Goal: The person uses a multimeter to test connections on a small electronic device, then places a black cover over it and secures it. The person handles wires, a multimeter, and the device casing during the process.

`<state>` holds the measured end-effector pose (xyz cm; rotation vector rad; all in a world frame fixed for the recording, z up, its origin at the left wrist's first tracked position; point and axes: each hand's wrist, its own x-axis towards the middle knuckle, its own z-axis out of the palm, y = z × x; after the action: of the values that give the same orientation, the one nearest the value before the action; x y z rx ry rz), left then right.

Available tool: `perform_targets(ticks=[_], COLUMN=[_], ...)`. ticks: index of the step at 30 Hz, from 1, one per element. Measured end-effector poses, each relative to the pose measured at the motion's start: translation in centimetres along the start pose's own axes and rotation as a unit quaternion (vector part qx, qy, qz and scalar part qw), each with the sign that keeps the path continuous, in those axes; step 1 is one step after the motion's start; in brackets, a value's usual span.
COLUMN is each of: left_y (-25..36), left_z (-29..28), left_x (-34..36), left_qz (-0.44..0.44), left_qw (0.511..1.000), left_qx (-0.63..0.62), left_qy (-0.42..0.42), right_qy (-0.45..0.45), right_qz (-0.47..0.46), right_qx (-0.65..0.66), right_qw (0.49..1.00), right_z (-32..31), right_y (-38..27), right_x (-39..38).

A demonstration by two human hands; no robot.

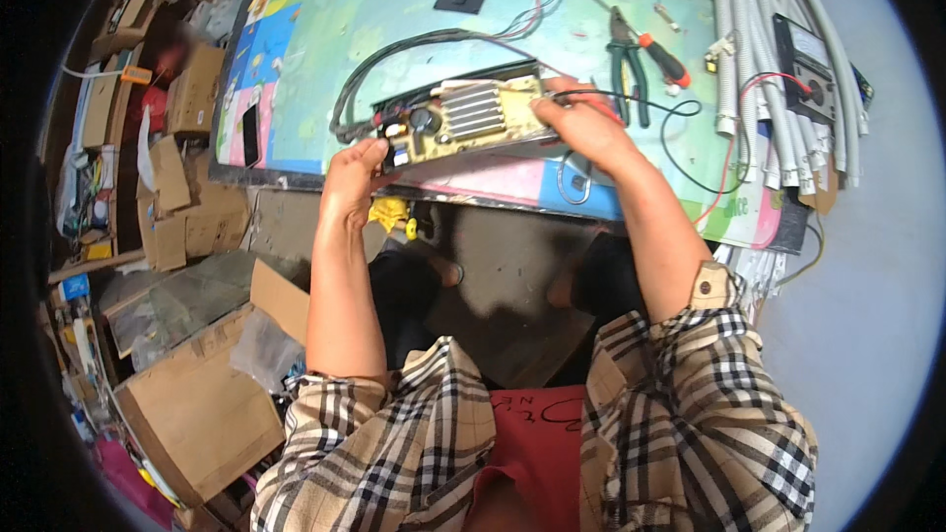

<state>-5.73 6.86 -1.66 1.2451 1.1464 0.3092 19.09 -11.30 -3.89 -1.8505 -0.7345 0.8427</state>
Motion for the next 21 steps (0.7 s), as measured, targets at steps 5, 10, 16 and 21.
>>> perform_targets(ticks=[5, 10, 16, 21], left_y=[-2.7, -2.8, -6.0, -4.5], left_z=[0.3, 1.4, -0.5, -0.1], left_x=[1.3, 1.9, 5.4, 4.5], left_qz=[-0.040, -0.007, 0.013, 0.070], left_qw=[0.998, 0.997, 0.974, 0.925], left_qx=[0.024, 0.073, 0.225, 0.368], left_qy=[-0.042, -0.002, 0.022, 0.066], right_qy=[-0.089, -0.045, 0.032, 0.151], right_qz=[0.071, -0.002, -0.003, -0.052], right_qx=[-0.057, -0.219, 0.063, 0.229], right_qw=[0.992, 0.975, 0.997, 0.960], right_z=[0.4, -0.2, -2.2, -5.6], right_y=[-1.2, -1.4, -2.5, -4.7], right_x=[-0.2, -0.7, -0.6, -0.8])
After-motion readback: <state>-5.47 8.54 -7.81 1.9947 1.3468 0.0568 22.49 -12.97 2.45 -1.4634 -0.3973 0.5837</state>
